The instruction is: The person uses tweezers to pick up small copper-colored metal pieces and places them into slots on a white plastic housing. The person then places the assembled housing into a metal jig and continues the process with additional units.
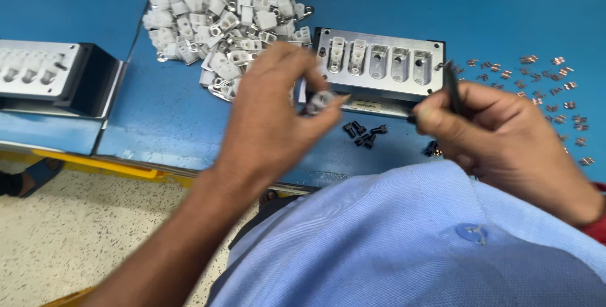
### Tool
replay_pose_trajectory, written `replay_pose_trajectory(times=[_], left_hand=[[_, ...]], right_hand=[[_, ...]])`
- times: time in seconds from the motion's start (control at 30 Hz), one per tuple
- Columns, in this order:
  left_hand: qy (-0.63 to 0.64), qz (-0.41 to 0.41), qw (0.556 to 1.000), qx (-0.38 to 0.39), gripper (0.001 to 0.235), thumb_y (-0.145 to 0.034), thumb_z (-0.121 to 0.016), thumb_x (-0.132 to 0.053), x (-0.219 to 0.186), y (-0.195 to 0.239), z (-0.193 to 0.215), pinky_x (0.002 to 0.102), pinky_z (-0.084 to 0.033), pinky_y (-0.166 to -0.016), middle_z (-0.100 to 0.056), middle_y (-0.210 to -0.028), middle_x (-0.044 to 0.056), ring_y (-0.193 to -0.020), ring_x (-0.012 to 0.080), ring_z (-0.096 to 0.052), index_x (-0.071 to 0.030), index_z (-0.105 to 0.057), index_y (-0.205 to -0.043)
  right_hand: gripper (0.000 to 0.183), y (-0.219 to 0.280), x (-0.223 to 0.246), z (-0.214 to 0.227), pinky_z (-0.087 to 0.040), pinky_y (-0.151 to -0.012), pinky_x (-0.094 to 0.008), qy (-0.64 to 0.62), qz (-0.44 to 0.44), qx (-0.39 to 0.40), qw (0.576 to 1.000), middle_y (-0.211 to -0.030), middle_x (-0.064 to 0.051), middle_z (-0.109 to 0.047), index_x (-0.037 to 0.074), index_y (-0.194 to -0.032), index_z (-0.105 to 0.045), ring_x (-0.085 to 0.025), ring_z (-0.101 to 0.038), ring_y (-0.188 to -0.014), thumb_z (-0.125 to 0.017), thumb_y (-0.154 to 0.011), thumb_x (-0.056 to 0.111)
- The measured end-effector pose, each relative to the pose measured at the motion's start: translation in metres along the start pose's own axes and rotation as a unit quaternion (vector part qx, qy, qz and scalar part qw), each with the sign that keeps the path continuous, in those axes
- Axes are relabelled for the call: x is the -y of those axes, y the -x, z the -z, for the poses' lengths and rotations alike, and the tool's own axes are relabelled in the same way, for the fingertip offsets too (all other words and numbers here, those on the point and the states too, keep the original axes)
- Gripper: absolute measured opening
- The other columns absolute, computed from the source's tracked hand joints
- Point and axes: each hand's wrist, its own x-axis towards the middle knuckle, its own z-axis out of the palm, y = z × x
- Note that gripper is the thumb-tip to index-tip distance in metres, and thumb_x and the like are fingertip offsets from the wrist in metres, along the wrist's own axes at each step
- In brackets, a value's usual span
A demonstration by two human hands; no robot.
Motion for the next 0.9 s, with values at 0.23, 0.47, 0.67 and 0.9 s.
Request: replay_pose_trajectory(times=[0.23, 0.47, 0.67, 0.9], left_hand=[[0.110, -0.023, 0.994, 0.001, 0.023, -0.078, -0.079, -0.011, -0.058, -0.008, -0.007, 0.032, -0.062, -0.070, -0.077, -0.089, 0.008, -0.079, 0.0165, -0.077, -0.004, -0.066, -0.096], [0.144, 0.072, 0.979, 0.125, 0.025, -0.079, -0.076, -0.015, -0.055, -0.005, -0.011, 0.034, -0.062, -0.079, -0.079, -0.093, 0.008, -0.086, 0.0168, -0.078, -0.008, -0.072, -0.102], [0.133, 0.101, 0.973, 0.162, 0.029, -0.078, -0.077, -0.014, -0.035, -0.012, -0.011, 0.035, -0.060, -0.089, -0.077, -0.105, 0.006, -0.098, 0.0160, -0.074, -0.011, -0.075, -0.106], [0.122, 0.071, 0.973, 0.182, 0.028, -0.078, -0.076, -0.014, -0.027, -0.016, -0.004, 0.035, -0.060, -0.089, -0.079, -0.099, 0.007, -0.093, 0.0153, -0.076, -0.012, -0.077, -0.105]], right_hand=[[0.025, -0.005, 0.033, -0.006, -0.036, -0.049, -0.024, -0.252, 0.041, 0.075, 0.964, -0.076, -0.003, -0.060, 0.004, -0.106, -0.070, -0.006, -0.043, -0.056, -0.066, -0.103, 0.028], [0.020, -0.011, 0.007, -0.034, -0.051, -0.062, -0.023, -0.072, 0.038, -0.048, 0.996, -0.084, 0.001, -0.070, 0.005, -0.100, -0.072, -0.007, -0.062, -0.071, -0.067, -0.095, 0.024], [0.021, 0.009, 0.025, -0.032, -0.060, -0.069, -0.027, 0.184, 0.120, -0.063, 0.974, -0.087, -0.003, -0.076, 0.005, -0.103, -0.077, -0.011, -0.071, -0.079, -0.073, -0.086, 0.017], [0.013, 0.039, 0.051, -0.032, -0.064, -0.088, -0.029, 0.162, 0.275, -0.192, 0.928, -0.104, -0.008, -0.072, 0.004, -0.109, -0.061, -0.015, -0.074, -0.099, -0.065, -0.099, 0.011]])
